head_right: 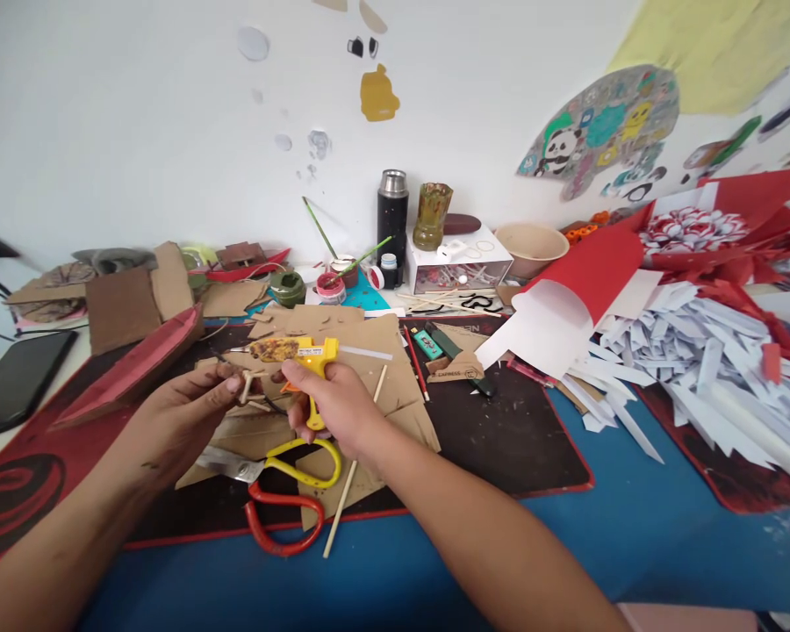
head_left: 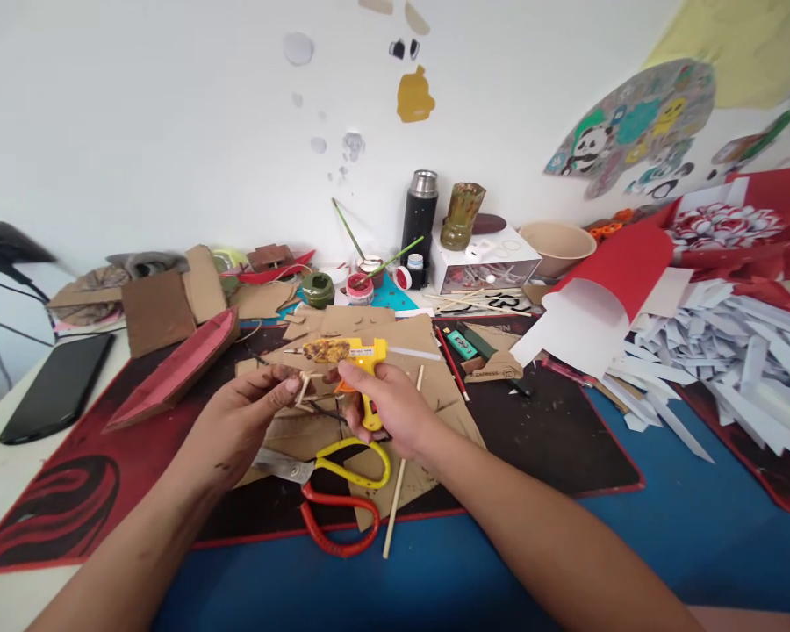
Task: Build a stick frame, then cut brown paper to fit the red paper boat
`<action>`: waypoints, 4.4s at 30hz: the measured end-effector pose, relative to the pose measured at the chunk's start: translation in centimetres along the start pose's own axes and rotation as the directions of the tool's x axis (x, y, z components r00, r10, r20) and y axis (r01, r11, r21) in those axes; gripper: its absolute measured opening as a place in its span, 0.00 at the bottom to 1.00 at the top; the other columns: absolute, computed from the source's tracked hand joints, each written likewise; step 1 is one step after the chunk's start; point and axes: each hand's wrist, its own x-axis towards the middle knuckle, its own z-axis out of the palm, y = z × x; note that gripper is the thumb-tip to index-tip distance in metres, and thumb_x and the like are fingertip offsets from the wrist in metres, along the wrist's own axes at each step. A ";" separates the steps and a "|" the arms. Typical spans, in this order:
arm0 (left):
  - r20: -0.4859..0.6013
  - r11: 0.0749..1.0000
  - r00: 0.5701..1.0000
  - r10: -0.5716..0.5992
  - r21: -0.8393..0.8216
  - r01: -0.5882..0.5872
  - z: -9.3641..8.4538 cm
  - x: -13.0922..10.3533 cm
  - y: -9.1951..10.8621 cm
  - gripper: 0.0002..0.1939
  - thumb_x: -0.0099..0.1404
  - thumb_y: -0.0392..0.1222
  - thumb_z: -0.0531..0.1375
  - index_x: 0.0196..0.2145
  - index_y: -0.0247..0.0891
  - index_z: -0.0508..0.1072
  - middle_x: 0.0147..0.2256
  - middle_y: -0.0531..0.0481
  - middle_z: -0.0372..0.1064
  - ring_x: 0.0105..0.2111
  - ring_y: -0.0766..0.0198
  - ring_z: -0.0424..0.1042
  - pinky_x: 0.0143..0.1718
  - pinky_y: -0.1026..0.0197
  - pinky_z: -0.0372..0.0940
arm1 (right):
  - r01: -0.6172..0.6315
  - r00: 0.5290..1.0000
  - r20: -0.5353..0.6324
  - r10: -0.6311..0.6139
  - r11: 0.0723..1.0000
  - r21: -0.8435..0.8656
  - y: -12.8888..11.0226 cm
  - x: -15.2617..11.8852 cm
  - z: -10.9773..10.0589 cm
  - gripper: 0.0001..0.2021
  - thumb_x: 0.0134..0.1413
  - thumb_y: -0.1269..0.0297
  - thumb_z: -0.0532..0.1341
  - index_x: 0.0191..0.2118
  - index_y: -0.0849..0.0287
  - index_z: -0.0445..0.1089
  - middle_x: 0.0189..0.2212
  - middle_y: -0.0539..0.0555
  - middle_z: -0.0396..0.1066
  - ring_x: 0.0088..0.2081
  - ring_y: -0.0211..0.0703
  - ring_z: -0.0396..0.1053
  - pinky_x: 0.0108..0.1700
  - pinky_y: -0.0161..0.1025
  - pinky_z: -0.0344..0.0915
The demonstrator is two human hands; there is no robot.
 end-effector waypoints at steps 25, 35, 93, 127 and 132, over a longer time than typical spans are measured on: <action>-0.023 0.994 0.999 0.045 0.098 -0.042 0.7 0.1 -1.0 0.26 0.48 0.66 0.80 0.31 0.40 0.85 0.32 0.47 0.80 0.37 0.56 0.73 0.43 0.57 0.69 | -0.002 0.999 -0.046 0.000 0.999 -0.039 0.2 0.0 0.0 0.22 0.56 0.43 0.74 0.38 0.56 0.70 0.17 0.43 0.67 0.16 0.34 0.61 0.19 0.32 0.53; -0.034 0.976 0.997 0.075 0.209 -0.067 1.2 -0.3 -0.4 0.28 0.50 0.69 0.77 0.32 0.41 0.84 0.33 0.45 0.80 0.36 0.54 0.74 0.42 0.55 0.70 | -0.011 0.998 -0.058 0.008 0.999 -0.054 0.3 0.2 0.0 0.19 0.56 0.47 0.73 0.37 0.55 0.68 0.16 0.42 0.66 0.15 0.34 0.61 0.19 0.31 0.53; 0.005 0.972 0.996 0.089 0.216 -0.088 1.0 -0.3 -1.8 0.25 0.55 0.66 0.77 0.35 0.40 0.85 0.35 0.47 0.83 0.36 0.57 0.75 0.41 0.59 0.70 | 0.049 0.996 -0.062 -0.058 0.988 -0.145 1.2 1.0 -0.5 0.18 0.56 0.51 0.75 0.32 0.55 0.68 0.14 0.41 0.64 0.14 0.33 0.59 0.18 0.31 0.58; 0.001 0.965 0.992 0.127 0.230 -0.124 1.1 -0.7 -1.9 0.23 0.59 0.65 0.75 0.35 0.41 0.83 0.34 0.48 0.81 0.35 0.56 0.76 0.39 0.59 0.72 | 0.077 0.995 -0.044 -0.084 0.986 -0.150 1.0 0.6 -0.1 0.15 0.57 0.52 0.72 0.37 0.56 0.71 0.15 0.41 0.65 0.15 0.33 0.60 0.20 0.32 0.60; 0.006 0.978 0.996 0.094 0.185 -0.094 1.1 -0.8 -1.9 0.24 0.58 0.65 0.76 0.34 0.40 0.83 0.34 0.47 0.81 0.35 0.56 0.76 0.40 0.57 0.73 | 0.062 0.996 -0.052 -0.071 0.985 -0.162 1.1 0.7 -0.2 0.17 0.56 0.50 0.74 0.37 0.56 0.71 0.15 0.41 0.65 0.15 0.34 0.60 0.20 0.32 0.61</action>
